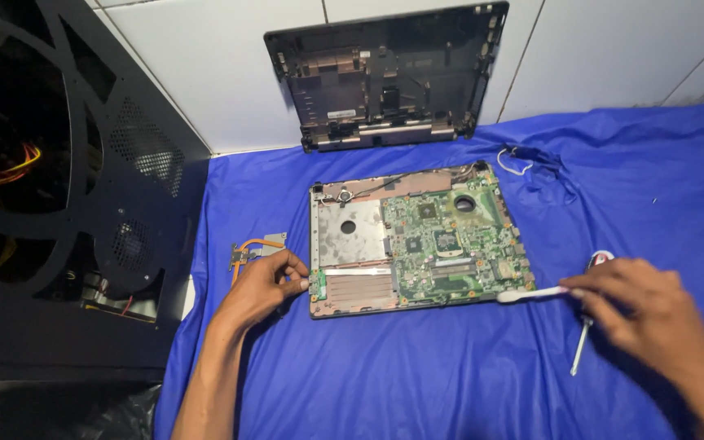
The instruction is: The person uses a cotton swab to clean the surface of a disassembled laptop motherboard resting on a blue cloth. The person holds the board steady with one hand while scrubbing various components and areas with the swab in the other hand.
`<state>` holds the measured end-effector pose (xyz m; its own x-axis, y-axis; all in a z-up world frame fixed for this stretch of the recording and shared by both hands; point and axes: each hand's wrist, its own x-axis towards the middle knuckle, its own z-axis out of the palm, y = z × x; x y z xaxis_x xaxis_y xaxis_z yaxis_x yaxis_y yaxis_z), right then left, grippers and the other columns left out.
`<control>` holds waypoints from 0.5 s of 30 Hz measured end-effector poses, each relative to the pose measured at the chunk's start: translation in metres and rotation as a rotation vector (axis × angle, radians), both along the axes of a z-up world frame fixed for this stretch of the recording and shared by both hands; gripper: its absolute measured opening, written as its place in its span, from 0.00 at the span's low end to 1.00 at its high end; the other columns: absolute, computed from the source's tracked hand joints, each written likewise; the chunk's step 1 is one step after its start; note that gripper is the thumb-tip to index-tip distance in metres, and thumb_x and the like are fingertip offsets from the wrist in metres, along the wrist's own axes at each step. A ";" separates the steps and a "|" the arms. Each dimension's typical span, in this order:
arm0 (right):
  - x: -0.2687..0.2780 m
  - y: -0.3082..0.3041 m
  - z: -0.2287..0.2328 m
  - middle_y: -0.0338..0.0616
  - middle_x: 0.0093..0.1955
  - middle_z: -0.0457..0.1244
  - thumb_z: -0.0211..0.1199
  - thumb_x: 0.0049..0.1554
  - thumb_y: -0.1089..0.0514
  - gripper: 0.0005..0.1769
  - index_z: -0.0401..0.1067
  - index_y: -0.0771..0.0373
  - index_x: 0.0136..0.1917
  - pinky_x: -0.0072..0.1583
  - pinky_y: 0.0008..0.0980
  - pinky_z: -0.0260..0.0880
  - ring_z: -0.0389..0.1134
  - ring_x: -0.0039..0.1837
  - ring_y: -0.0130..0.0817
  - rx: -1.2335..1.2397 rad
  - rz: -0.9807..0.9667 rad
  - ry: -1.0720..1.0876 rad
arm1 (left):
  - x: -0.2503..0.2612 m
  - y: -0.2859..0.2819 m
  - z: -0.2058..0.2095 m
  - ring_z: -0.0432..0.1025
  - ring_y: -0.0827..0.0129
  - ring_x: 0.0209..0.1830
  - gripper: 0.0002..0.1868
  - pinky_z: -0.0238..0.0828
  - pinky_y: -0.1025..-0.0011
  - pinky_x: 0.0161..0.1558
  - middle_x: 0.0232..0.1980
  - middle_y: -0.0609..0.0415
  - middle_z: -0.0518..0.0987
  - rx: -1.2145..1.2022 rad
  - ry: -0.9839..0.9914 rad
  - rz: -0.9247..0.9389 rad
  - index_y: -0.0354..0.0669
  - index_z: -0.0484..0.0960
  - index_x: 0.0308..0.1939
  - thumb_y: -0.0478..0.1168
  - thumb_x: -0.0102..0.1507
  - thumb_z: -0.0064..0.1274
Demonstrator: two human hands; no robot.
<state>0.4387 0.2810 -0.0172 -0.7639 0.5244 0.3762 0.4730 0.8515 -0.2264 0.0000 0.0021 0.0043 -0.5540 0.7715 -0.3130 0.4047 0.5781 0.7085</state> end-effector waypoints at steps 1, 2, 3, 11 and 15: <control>-0.012 -0.006 0.004 0.23 0.50 0.71 0.65 0.55 0.48 0.11 0.81 0.36 0.51 0.56 0.35 0.58 0.70 0.57 0.27 0.006 0.002 -0.004 | -0.002 0.001 -0.002 0.69 0.78 0.30 0.06 0.63 0.74 0.34 0.34 0.65 0.82 0.006 -0.004 0.002 0.51 0.87 0.40 0.38 0.60 0.65; -0.024 -0.012 0.008 0.26 0.48 0.70 0.65 0.55 0.50 0.11 0.81 0.39 0.52 0.52 0.34 0.61 0.71 0.52 0.28 0.038 0.089 0.013 | -0.003 0.002 -0.004 0.70 0.78 0.30 0.06 0.63 0.75 0.36 0.34 0.65 0.82 0.022 0.006 -0.003 0.51 0.87 0.40 0.38 0.59 0.65; -0.036 -0.023 0.010 0.28 0.46 0.69 0.66 0.55 0.51 0.12 0.80 0.41 0.53 0.48 0.34 0.64 0.71 0.47 0.29 0.058 0.174 0.032 | -0.005 0.000 -0.005 0.70 0.78 0.31 0.07 0.64 0.75 0.37 0.34 0.65 0.82 0.026 0.017 -0.011 0.51 0.87 0.40 0.38 0.59 0.66; -0.066 -0.030 0.010 0.31 0.46 0.67 0.65 0.54 0.52 0.14 0.79 0.41 0.55 0.47 0.40 0.63 0.68 0.46 0.35 0.055 0.261 0.015 | -0.003 0.000 -0.007 0.71 0.78 0.33 0.06 0.64 0.75 0.38 0.34 0.64 0.82 0.037 0.000 -0.012 0.50 0.87 0.40 0.37 0.59 0.65; -0.070 -0.020 0.018 0.17 0.44 0.70 0.66 0.54 0.47 0.08 0.81 0.34 0.48 0.45 0.39 0.58 0.71 0.50 0.26 -0.037 0.170 0.007 | -0.003 0.000 -0.007 0.71 0.79 0.33 0.07 0.65 0.75 0.38 0.35 0.64 0.82 0.026 0.016 -0.011 0.51 0.87 0.40 0.38 0.59 0.65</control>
<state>0.3691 0.2610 0.0003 -0.8400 0.4016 0.3648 0.3216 0.9101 -0.2615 -0.0025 0.0019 -0.0026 -0.5498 0.7854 -0.2844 0.4225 0.5552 0.7164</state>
